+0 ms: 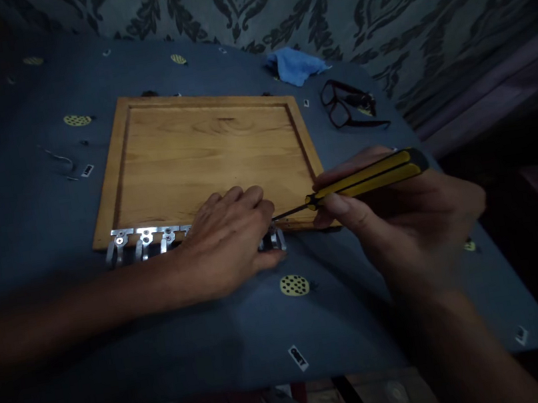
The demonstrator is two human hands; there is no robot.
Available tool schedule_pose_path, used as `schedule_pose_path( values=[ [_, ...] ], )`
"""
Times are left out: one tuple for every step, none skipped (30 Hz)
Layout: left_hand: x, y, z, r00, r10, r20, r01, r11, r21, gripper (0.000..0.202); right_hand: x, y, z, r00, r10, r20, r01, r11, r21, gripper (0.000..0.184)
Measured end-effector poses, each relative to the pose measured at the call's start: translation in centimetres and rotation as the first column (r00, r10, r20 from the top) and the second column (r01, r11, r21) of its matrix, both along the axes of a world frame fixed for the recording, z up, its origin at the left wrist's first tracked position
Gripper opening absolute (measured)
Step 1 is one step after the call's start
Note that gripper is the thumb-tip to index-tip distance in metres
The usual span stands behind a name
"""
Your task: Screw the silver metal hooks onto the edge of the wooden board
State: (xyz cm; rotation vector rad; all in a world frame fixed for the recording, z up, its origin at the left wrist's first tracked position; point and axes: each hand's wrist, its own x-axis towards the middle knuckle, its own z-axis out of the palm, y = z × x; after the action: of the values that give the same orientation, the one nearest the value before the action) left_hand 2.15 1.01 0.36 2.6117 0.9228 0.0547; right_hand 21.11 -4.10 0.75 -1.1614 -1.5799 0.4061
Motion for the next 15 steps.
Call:
schedule_pose_path(
  values=[
    [0.0, 0.0, -0.1, 1.000, -0.003, 0.008, 0.003, 1.000, 0.001, 0.029, 0.0, 0.0, -0.1, 1.000, -0.003, 0.007, 0.003, 1.000, 0.008, 0.014],
    [-0.1, 0.0, -0.2, 1.000, -0.006, 0.016, 0.006, 1.000, 0.002, 0.028, 0.0, 0.1, -0.3, 1.000, -0.012, 0.009, 0.011, 1.000, 0.025, 0.014],
    [-0.1, 0.0, -0.2, 1.000, -0.009, 0.023, 0.009, 1.000, 0.004, 0.028, 0.0, 0.1, -0.5, 1.000, -0.026, 0.006, 0.026, 0.999, 0.041, 0.014],
    [-0.1, 0.1, -0.3, 1.000, -0.012, 0.028, 0.012, 1.000, 0.004, 0.029, 0.1, 0.2, -0.6, 0.999, -0.043, 0.000, 0.043, 0.998, 0.049, 0.013],
    [-0.1, 0.1, -0.3, 0.999, -0.015, 0.033, 0.014, 1.000, 0.006, 0.028, 0.1, 0.2, -0.8, 0.998, -0.056, -0.011, 0.057, 0.997, 0.052, 0.013],
    [-0.1, 0.1, -0.2, 0.999, -0.014, 0.034, 0.014, 1.000, 0.007, 0.028, 0.1, 0.2, -0.9, 0.998, -0.064, -0.019, 0.065, 0.996, 0.058, 0.012],
    [-0.1, 0.1, -0.2, 0.999, -0.012, 0.031, 0.012, 1.000, 0.005, 0.028, 0.1, 0.2, -1.1, 0.998, -0.066, -0.020, 0.067, 0.996, 0.064, 0.012],
    [-0.1, 0.1, -0.1, 1.000, -0.008, 0.023, 0.008, 1.000, 0.000, 0.028, 0.1, 0.2, -1.2, 0.997, -0.070, -0.014, 0.071, 0.995, 0.068, 0.011],
    [0.0, 0.1, 0.0, 1.000, -0.004, 0.015, 0.004, 1.000, -0.008, 0.029, 0.1, 0.2, -1.2, 0.997, -0.081, 0.002, 0.081, 0.994, 0.074, 0.011],
    [0.0, 0.1, 0.0, 1.000, 0.003, 0.007, -0.003, 1.000, -0.015, 0.029, 0.0, 0.1, -1.2, 0.995, -0.098, 0.016, 0.096, 0.991, 0.088, 0.009],
    [0.0, 0.0, 0.1, 1.000, 0.008, 0.001, -0.008, 1.000, -0.022, 0.030, -0.1, 0.1, -1.2, 0.992, -0.123, 0.018, 0.120, 0.987, 0.105, 0.007],
    [0.0, 0.0, 0.1, 1.000, 0.013, -0.002, -0.013, 1.000, -0.024, 0.031, -0.3, 0.1, -1.1, 0.989, -0.148, -0.003, 0.147, 0.981, 0.127, 0.006],
    [0.0, 0.0, 0.1, 1.000, 0.016, -0.006, -0.016, 1.000, -0.025, 0.031, -0.4, 0.2, -1.1, 0.983, -0.176, -0.054, 0.183, 0.971, 0.156, 0.007],
    [0.0, 0.0, 0.1, 1.000, 0.019, -0.011, -0.020, 0.999, -0.025, 0.032, -0.5, 0.3, -1.0, 0.972, -0.199, -0.126, 0.221, 0.956, 0.193, 0.011],
    [0.0, 0.0, 0.1, 1.000, 0.020, -0.014, -0.020, 0.999, -0.026, 0.032, -0.6, 0.4, -0.9, 0.955, -0.216, -0.204, 0.260, 0.939, 0.225, 0.014]
  ],
)
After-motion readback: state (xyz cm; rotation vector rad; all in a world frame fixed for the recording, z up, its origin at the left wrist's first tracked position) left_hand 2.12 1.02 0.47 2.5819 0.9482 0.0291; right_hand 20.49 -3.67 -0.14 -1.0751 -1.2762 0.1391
